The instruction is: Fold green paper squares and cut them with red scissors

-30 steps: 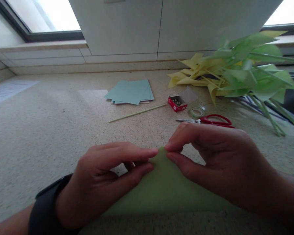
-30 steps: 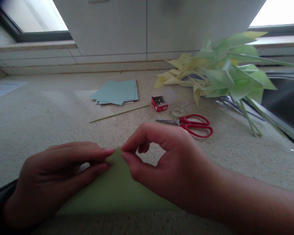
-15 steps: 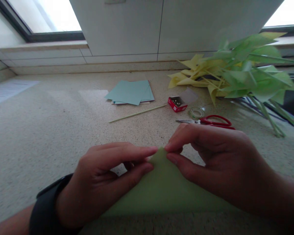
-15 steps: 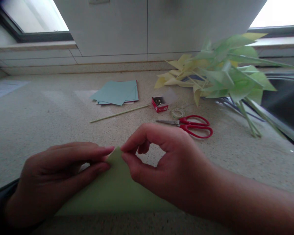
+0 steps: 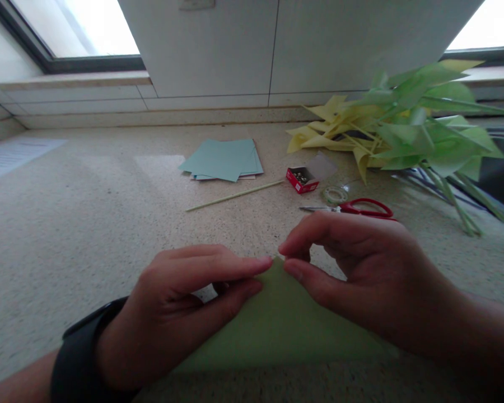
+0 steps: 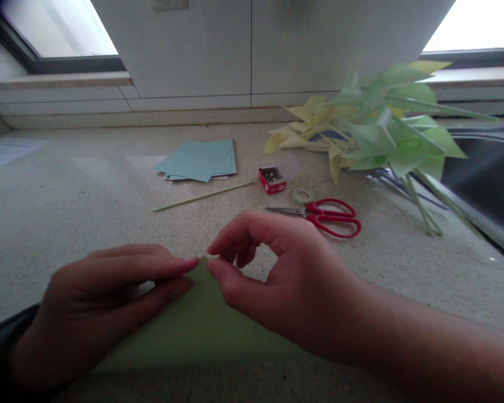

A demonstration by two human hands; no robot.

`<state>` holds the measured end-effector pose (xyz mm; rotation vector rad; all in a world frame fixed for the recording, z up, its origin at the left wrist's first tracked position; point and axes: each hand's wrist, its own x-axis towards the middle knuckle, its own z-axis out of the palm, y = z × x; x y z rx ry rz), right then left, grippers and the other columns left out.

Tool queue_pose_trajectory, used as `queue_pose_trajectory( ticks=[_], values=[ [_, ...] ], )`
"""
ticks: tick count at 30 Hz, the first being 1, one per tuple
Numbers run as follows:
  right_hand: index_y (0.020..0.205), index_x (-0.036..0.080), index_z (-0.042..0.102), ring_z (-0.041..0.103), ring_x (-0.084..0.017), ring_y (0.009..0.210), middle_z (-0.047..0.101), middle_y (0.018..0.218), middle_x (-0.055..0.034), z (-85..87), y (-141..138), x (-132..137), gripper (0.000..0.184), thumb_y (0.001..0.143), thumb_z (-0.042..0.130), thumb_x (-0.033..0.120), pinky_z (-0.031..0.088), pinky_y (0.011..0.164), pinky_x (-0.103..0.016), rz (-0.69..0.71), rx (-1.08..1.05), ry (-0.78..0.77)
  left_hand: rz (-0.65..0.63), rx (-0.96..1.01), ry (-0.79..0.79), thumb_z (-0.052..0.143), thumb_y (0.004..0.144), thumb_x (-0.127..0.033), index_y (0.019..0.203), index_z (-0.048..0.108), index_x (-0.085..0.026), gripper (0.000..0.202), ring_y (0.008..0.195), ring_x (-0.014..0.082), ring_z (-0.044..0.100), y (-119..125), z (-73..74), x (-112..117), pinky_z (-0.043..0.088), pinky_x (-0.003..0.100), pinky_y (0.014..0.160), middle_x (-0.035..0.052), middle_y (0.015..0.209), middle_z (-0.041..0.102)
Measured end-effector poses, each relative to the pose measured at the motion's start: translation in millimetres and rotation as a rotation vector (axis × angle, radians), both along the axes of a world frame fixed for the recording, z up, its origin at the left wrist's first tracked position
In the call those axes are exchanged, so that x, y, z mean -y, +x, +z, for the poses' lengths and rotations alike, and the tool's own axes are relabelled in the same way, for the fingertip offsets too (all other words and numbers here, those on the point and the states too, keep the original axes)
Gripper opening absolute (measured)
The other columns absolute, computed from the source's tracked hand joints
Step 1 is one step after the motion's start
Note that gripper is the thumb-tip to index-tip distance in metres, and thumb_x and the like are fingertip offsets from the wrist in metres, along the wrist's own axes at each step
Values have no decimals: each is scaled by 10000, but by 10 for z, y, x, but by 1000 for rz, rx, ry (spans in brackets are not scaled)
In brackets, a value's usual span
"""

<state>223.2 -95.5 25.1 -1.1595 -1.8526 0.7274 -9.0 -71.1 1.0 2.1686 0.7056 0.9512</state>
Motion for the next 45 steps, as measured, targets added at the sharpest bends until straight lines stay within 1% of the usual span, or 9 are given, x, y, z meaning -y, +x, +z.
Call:
queue_pose_trajectory(
  ticks=[6,11,15,18,23,29,34,42,45],
  values=[
    [817,197,704,588,-71,631,675,704,48,3,-8,-9,32,815,718,169,463,561,-189,-5,25,2,0,16,-15,705,887,-101,1156,741,-296,334,769,110,736,13,10,-2,560,160,620,-22,928,798],
    [825,195,697,587,-67,644,662,706,52,-9,-11,-7,60,800,721,147,463,572,-180,4,12,15,12,0,-14,701,895,-111,1178,733,-311,348,770,110,733,18,5,-7,549,158,609,-22,934,796],
    [808,195,693,592,-65,642,663,705,54,-14,-1,-8,72,777,741,151,462,567,-179,22,2,-4,27,3,-17,706,896,-128,1172,736,-315,335,787,117,736,20,-3,-11,541,163,591,-20,941,797],
    [813,197,697,605,-71,651,675,716,49,-10,2,-6,59,786,740,167,478,582,-186,23,2,-18,28,1,-19,709,893,-121,1185,732,-320,354,776,111,733,19,-12,-10,548,163,604,-25,940,797],
    [794,203,700,606,-77,630,678,693,47,10,-5,-6,45,795,728,168,474,557,-191,25,13,-25,29,9,-27,716,885,-121,1180,737,-323,358,770,122,736,11,-3,1,549,170,582,-20,938,798],
    [795,215,717,608,-88,619,682,683,44,0,9,-6,35,792,744,192,456,536,-209,13,14,-10,27,16,-26,720,882,-118,1154,751,-304,331,772,124,737,9,2,-3,562,177,622,-13,929,800],
    [801,211,715,615,-95,628,688,695,36,-7,12,-2,33,794,744,195,466,542,-211,23,-3,-30,19,12,-26,715,887,-118,1169,744,-302,338,766,116,727,7,-7,-4,548,168,609,-13,924,793],
    [790,213,708,572,-90,578,673,668,39,26,9,4,32,801,725,188,432,509,-214,-13,52,29,8,30,-31,705,882,-85,1152,749,-271,331,729,121,720,24,7,-11,545,177,584,2,881,789],
    [784,211,712,585,-99,585,678,670,30,38,3,2,44,823,698,196,447,524,-221,-24,49,5,1,38,-26,699,880,-76,1146,753,-256,326,707,125,715,23,7,-9,547,187,578,12,860,786]
  ],
)
